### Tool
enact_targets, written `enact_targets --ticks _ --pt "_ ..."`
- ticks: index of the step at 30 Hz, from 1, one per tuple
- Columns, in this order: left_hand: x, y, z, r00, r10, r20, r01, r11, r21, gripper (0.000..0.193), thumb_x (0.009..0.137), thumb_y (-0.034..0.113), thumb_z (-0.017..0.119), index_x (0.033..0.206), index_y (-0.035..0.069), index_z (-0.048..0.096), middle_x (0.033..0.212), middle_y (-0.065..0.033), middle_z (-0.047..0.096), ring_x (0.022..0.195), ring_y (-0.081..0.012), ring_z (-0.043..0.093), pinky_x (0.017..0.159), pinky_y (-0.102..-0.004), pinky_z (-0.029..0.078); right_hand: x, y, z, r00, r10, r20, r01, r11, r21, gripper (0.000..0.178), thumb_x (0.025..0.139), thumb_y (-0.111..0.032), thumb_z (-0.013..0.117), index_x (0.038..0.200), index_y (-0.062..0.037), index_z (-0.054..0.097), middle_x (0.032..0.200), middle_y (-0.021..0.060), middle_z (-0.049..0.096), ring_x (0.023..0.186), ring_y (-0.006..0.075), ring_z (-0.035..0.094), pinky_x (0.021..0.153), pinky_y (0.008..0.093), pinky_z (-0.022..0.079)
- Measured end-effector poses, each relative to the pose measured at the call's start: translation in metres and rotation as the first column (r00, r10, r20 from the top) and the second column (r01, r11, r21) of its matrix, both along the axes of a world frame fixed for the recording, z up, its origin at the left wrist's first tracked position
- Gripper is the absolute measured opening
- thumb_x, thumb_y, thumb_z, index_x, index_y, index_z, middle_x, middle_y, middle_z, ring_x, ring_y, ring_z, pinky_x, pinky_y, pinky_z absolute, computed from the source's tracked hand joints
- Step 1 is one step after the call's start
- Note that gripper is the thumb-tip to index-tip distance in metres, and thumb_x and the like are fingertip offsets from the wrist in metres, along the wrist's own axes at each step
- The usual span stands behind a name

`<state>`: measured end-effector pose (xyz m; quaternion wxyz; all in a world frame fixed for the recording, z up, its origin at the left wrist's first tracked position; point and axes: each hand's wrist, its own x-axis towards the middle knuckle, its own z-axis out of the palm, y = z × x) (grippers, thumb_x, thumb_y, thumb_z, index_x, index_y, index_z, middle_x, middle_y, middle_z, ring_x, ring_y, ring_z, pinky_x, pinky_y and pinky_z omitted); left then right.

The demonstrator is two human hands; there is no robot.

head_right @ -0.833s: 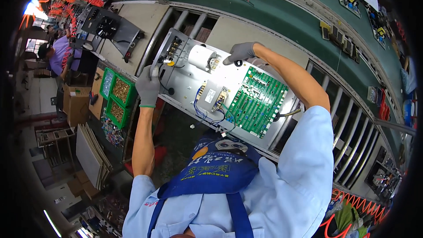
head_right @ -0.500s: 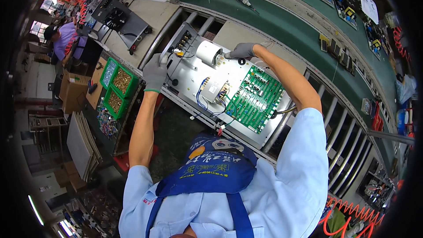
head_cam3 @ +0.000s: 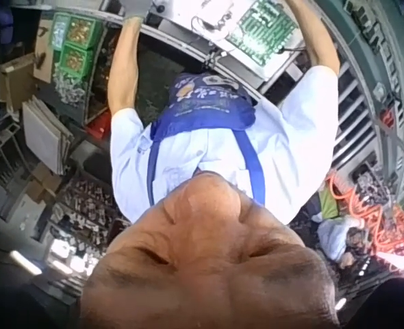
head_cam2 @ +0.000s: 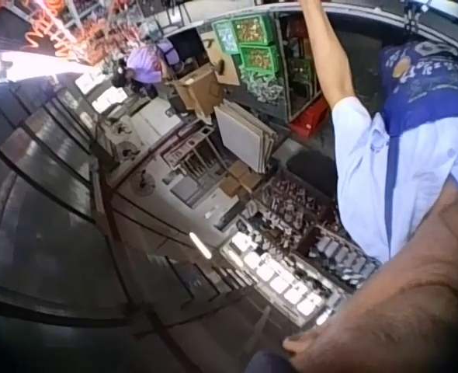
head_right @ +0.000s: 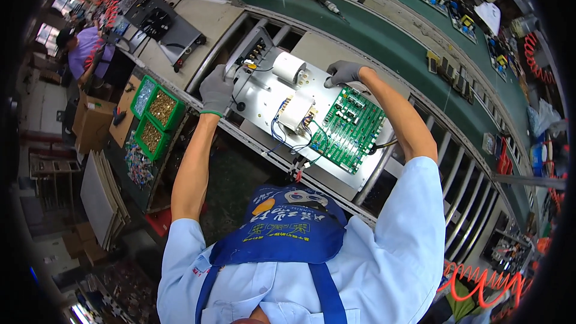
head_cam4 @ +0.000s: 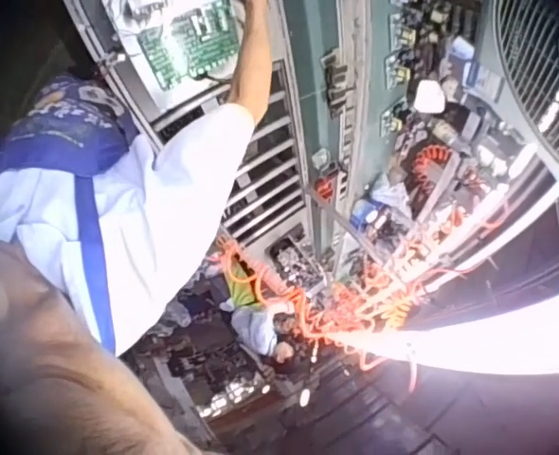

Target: Assembling and securing electrical components onto a metal chassis using an electric screwdriver.

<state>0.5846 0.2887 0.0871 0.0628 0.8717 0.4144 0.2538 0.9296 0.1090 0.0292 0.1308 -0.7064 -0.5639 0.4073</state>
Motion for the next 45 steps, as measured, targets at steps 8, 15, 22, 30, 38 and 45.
enact_targets --ticks 8,15,22,30,38,45 --pt "-0.004 0.002 -0.004 0.998 -0.066 0.009 0.066 0.996 -0.056 0.027 0.083 0.030 0.057 0.103 0.012 0.060 0.087 -0.0165 0.065 0.080 -0.0397 0.062 0.066 -0.0493 0.049 -0.023 -0.017 0.050 0.899 -0.065 0.434 0.049 0.998 0.046 0.022 0.074 -0.024 0.062 0.083 -0.0059 0.071 0.081 0.0181 0.067 0.076 0.0340 0.064 0.070 0.0406 0.050" --pt "-0.013 0.008 -0.007 0.963 -0.237 0.125 0.248 0.966 -0.073 0.027 0.091 0.032 0.051 0.104 0.009 0.055 0.091 -0.0169 0.063 0.081 -0.0384 0.062 0.066 -0.0479 0.049 -0.154 0.009 0.187 0.796 -0.348 0.495 0.204 0.924 0.322 0.029 0.075 -0.032 0.057 0.074 -0.0050 0.067 0.076 0.0172 0.065 0.070 0.0364 0.063 0.068 0.0444 0.051" --pt "-0.012 0.014 -0.004 0.896 -0.426 0.126 0.438 0.895 -0.087 0.036 0.091 0.031 0.052 0.113 0.002 0.051 0.098 -0.0206 0.061 0.086 -0.0394 0.061 0.070 -0.0486 0.048 -0.254 0.019 0.130 0.865 -0.389 0.318 0.206 0.852 0.482 0.019 0.081 -0.023 0.055 0.077 -0.0048 0.061 0.077 0.0138 0.061 0.077 0.0321 0.062 0.067 0.0450 0.049" --pt "-0.009 0.007 0.006 0.893 -0.427 0.145 0.443 0.891 -0.101 0.035 0.091 0.028 0.052 0.113 0.000 0.049 0.094 -0.0222 0.059 0.083 -0.0408 0.060 0.070 -0.0490 0.049 -0.119 -0.003 0.053 0.753 -0.461 0.470 0.424 0.885 0.191 0.035 0.073 -0.010 0.058 0.108 -0.0087 0.065 0.109 0.0177 0.063 0.099 0.0363 0.060 0.085 0.0406 0.049" --pt "-0.013 0.011 0.004 0.891 -0.427 0.156 0.445 0.889 -0.107 0.032 0.090 0.024 0.054 0.110 0.000 0.050 0.091 -0.0200 0.060 0.082 -0.0377 0.061 0.069 -0.0457 0.050 -0.108 0.011 0.046 0.821 -0.371 0.434 0.385 0.921 0.059 0.031 0.076 -0.023 0.062 0.103 -0.0090 0.069 0.098 0.0198 0.066 0.095 0.0352 0.063 0.083 0.0412 0.049" --pt "-0.007 0.010 0.004 0.899 -0.411 0.150 0.427 0.899 -0.095 0.032 0.090 0.025 0.054 0.109 0.000 0.051 0.090 -0.0193 0.060 0.080 -0.0370 0.061 0.067 -0.0458 0.050 -0.093 -0.015 0.100 0.499 -0.811 -0.305 0.852 0.393 0.347 0.025 0.089 -0.023 0.060 0.085 0.0001 0.068 0.063 0.0030 0.060 0.056 0.0061 0.057 0.053 0.0220 0.046"
